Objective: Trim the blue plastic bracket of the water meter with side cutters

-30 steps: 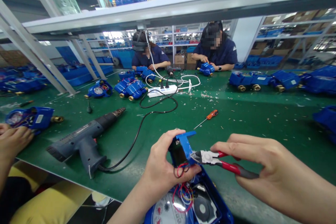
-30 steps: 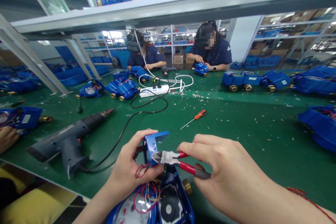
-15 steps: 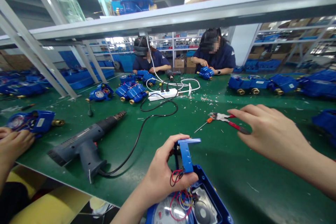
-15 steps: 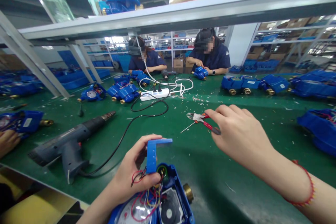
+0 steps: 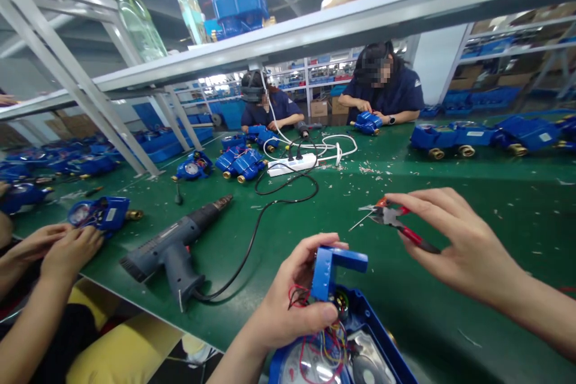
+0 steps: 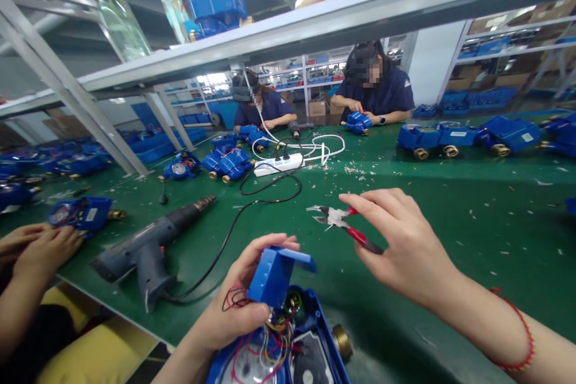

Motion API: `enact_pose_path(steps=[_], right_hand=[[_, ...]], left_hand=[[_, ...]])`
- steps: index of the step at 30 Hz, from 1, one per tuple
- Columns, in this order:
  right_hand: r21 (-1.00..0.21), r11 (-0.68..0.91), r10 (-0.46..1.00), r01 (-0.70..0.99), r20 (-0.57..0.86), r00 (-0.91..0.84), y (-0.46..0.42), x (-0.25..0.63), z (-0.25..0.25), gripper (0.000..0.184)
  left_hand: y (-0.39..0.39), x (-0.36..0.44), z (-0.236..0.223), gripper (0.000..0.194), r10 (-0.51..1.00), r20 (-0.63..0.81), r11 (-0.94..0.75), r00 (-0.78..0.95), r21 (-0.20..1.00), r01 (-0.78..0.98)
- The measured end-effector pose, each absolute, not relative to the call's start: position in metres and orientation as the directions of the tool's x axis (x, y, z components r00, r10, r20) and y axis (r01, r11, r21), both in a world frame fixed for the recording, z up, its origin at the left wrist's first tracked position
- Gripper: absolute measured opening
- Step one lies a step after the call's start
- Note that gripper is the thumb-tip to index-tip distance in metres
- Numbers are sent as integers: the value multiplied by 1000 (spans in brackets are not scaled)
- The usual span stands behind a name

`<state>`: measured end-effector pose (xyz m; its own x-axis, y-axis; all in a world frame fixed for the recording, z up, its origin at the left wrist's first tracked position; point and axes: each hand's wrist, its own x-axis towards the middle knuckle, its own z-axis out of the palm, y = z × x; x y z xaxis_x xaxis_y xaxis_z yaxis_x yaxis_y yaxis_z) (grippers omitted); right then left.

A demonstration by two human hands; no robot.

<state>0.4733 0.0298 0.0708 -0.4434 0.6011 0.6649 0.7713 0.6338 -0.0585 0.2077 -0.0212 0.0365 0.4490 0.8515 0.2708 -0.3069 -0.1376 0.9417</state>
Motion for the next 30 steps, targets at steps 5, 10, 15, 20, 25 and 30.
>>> enact_pose_path(steps=[5,10,15,20,25,30], right_hand=[[-273,565,769,779,517,-376,50,464,52,41],[-402,530,830,747,426,-359,61,447,45,44],[-506,478,879,718,276,-390,70,434,36,49],[-541,478,867,691,166,-470,83,415,23,46],[-551,510,837,660,141,-529,99,385,10,37],[-533,565,816,630,247,-523,119,348,9,40]], left_hand=[[-21,207,30,54,855,284,-79,434,898,-432],[-21,207,21,44,852,315,-40,419,836,-547],[-22,208,15,18,880,299,-26,368,806,-592],[-20,210,11,17,910,244,59,336,726,-685],[-19,210,6,27,939,153,118,308,698,-706],[-19,213,4,30,962,39,163,272,715,-680]])
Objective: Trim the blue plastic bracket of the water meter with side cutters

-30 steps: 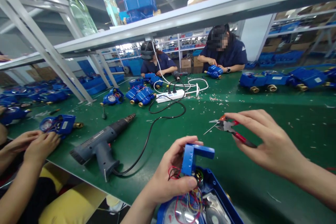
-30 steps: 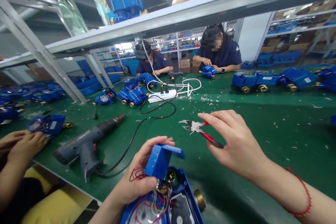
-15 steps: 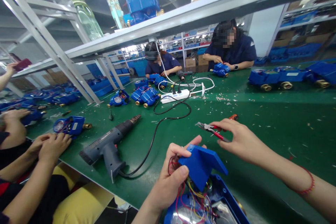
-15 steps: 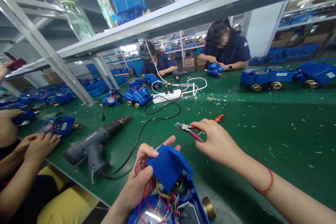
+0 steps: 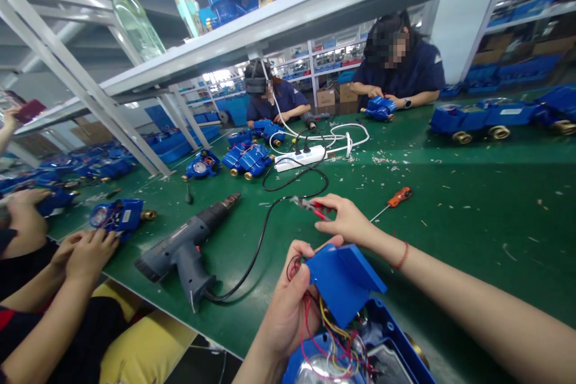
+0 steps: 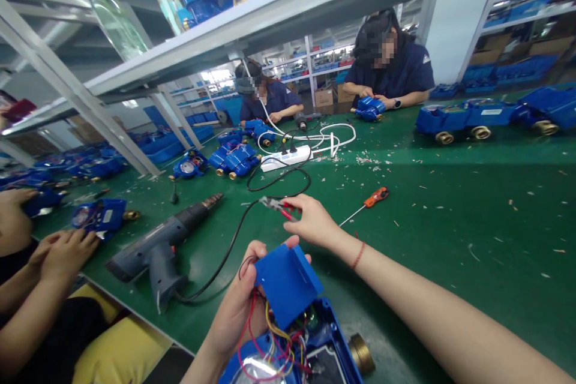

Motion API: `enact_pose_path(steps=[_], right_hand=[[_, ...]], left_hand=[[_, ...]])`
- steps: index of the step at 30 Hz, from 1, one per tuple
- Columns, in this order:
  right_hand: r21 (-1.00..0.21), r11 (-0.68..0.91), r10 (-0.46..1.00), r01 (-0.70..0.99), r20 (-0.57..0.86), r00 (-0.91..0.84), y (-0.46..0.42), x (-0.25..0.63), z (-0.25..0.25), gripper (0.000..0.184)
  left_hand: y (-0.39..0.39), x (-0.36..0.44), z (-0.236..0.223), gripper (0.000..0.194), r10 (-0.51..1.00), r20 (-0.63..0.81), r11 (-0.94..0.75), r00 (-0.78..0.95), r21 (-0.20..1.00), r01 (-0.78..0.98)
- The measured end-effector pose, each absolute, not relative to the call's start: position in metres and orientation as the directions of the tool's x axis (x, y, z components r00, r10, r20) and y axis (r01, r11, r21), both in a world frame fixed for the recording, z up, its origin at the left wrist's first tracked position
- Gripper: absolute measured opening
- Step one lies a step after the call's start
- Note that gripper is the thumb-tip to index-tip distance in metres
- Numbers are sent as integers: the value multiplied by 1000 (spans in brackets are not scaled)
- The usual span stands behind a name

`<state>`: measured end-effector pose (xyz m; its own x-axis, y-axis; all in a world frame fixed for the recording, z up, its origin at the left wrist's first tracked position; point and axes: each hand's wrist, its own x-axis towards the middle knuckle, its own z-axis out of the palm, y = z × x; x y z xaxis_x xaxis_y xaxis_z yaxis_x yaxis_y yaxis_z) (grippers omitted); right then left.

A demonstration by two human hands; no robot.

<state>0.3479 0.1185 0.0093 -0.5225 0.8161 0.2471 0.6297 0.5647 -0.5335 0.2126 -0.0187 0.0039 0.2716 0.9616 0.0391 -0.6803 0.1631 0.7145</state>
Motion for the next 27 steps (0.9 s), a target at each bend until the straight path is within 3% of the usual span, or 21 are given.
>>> enact_pose_path(steps=[6,12,16,20,23,27], right_hand=[[-424,635,767,646,247,-592,128,330,-6,21],[-394,684,729,614,385,-566,114,355,10,46],[-365,746,663,557,493,-564,99,378,36,46],[-235,816,545,529,621,-564,85,387,43,38],[-131,828,486,546,655,-579,80,386,42,36],[-5,809,443,588,663,-604,76,383,42,34]], left_hand=[[-18,212,2,34,973,-34,179,230,739,-649],[-17,212,4,26,969,-27,193,247,711,-676],[-14,208,14,15,969,-56,207,241,717,-666],[-5,194,23,13,991,-82,123,110,886,-446],[6,187,29,24,997,34,-50,-62,964,-262],[21,190,43,32,963,208,-207,-169,978,23]])
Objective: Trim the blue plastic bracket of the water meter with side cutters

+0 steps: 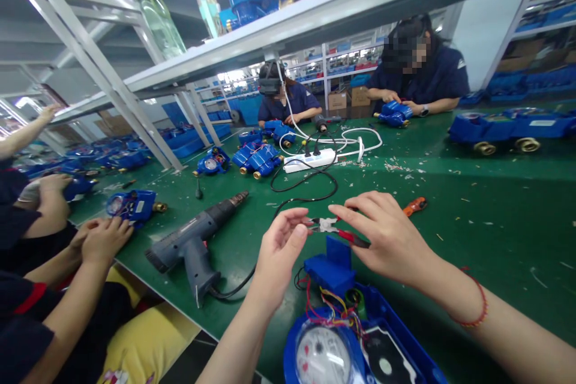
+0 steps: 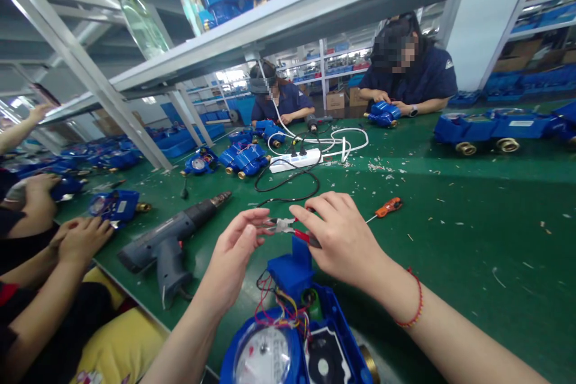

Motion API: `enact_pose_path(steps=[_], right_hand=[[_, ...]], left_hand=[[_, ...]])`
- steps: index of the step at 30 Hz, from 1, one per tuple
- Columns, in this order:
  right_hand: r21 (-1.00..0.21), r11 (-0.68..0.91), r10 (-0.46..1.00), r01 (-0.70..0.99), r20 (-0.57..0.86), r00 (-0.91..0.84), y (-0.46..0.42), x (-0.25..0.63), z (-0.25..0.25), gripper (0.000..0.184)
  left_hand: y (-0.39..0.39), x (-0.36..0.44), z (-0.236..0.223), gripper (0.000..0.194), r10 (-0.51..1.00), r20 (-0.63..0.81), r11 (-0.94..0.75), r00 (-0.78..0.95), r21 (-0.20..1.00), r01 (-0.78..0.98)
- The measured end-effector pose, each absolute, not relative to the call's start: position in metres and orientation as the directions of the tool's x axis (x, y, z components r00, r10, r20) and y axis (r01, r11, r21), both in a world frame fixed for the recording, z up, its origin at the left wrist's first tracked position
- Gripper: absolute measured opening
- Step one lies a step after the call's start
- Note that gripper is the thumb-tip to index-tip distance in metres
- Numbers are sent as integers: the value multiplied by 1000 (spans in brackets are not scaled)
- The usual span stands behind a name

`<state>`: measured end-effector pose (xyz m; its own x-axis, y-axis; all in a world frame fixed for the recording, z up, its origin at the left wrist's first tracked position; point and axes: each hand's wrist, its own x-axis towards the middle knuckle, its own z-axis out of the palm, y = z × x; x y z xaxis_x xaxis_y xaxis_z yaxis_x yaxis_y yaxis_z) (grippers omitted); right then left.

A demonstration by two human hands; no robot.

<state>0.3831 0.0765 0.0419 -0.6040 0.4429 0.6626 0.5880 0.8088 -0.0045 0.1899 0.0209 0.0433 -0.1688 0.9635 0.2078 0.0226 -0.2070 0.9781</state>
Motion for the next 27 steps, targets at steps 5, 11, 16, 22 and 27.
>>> enact_pose_path(steps=[5,11,16,22,27], right_hand=[[148,769,406,622,639,-653,73,382,40,36],[-178,666,654,725,607,-452,80,386,34,45],[-549,493,870,675,342,-356,91,381,23,45],[-728,378,893,571,125,-432,94,373,1,20],[-824,312,877,473,58,-478,94,370,-5,18]], left_hand=[[39,191,46,19,931,265,-191,-251,939,284],[62,159,15,22,877,252,48,-409,801,597],[58,155,-2,17,931,165,157,-325,624,766],[45,162,2,25,947,167,148,-273,526,838],[31,170,14,38,986,25,113,-163,618,778]])
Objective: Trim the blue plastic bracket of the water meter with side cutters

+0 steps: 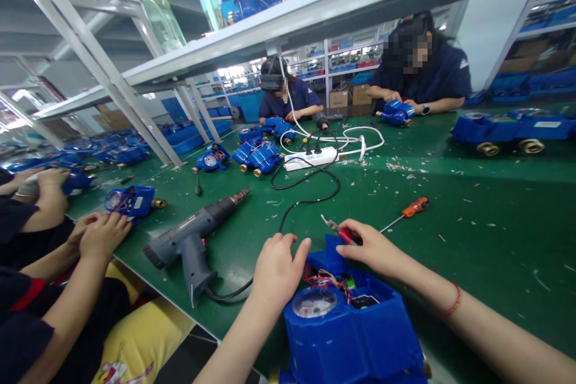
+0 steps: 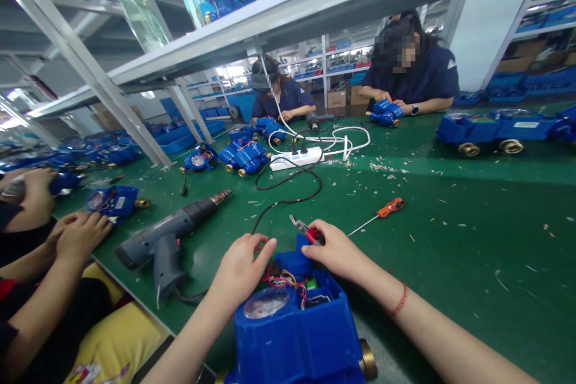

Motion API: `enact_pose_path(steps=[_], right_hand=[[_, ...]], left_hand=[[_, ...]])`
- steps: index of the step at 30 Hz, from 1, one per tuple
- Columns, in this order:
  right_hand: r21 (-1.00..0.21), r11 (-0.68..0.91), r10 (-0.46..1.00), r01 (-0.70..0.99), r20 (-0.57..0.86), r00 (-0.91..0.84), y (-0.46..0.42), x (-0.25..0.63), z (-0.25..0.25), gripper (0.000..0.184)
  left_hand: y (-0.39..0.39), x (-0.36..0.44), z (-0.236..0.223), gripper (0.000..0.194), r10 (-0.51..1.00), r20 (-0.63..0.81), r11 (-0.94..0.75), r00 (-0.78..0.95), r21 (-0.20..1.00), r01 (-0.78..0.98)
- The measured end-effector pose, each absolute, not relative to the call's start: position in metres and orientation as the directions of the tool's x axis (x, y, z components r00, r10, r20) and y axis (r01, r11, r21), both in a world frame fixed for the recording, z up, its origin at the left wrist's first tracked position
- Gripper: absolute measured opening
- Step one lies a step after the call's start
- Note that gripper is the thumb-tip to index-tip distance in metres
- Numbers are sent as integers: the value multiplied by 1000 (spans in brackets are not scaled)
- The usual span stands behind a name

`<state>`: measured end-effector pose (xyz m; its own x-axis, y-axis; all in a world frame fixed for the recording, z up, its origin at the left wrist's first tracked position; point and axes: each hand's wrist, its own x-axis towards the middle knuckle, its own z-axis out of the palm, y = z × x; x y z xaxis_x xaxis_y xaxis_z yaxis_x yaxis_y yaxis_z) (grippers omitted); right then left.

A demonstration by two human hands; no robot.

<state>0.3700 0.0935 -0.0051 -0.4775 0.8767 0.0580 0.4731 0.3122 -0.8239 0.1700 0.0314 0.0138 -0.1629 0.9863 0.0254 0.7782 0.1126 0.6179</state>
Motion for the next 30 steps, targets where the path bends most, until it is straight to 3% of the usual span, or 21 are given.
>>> enact_pose_path(steps=[7,12,16,20,25,30], right_hand=[[-905,260,865,336,64,-498,87,375,9,25],[-924,278,874,263,130,-468,74,385,25,28],[-893,380,875,240,263,-408,60,385,37,25],[-860,458,858,225,361,-366,50,382,41,24],[-839,494,852,226,416,-317,40,382,40,23],[-822,518,847,238,454,-276,34,381,50,21]], left_hand=[[25,179,9,63,968,-241,178,69,854,489],[23,187,9,69,967,-197,167,160,969,185],[15,190,18,85,984,-163,160,69,986,51],[2,190,25,78,982,-187,187,13,977,-102],[-9,190,28,56,991,-126,126,-45,992,-17],[-16,187,27,29,965,155,-102,-210,965,240]])
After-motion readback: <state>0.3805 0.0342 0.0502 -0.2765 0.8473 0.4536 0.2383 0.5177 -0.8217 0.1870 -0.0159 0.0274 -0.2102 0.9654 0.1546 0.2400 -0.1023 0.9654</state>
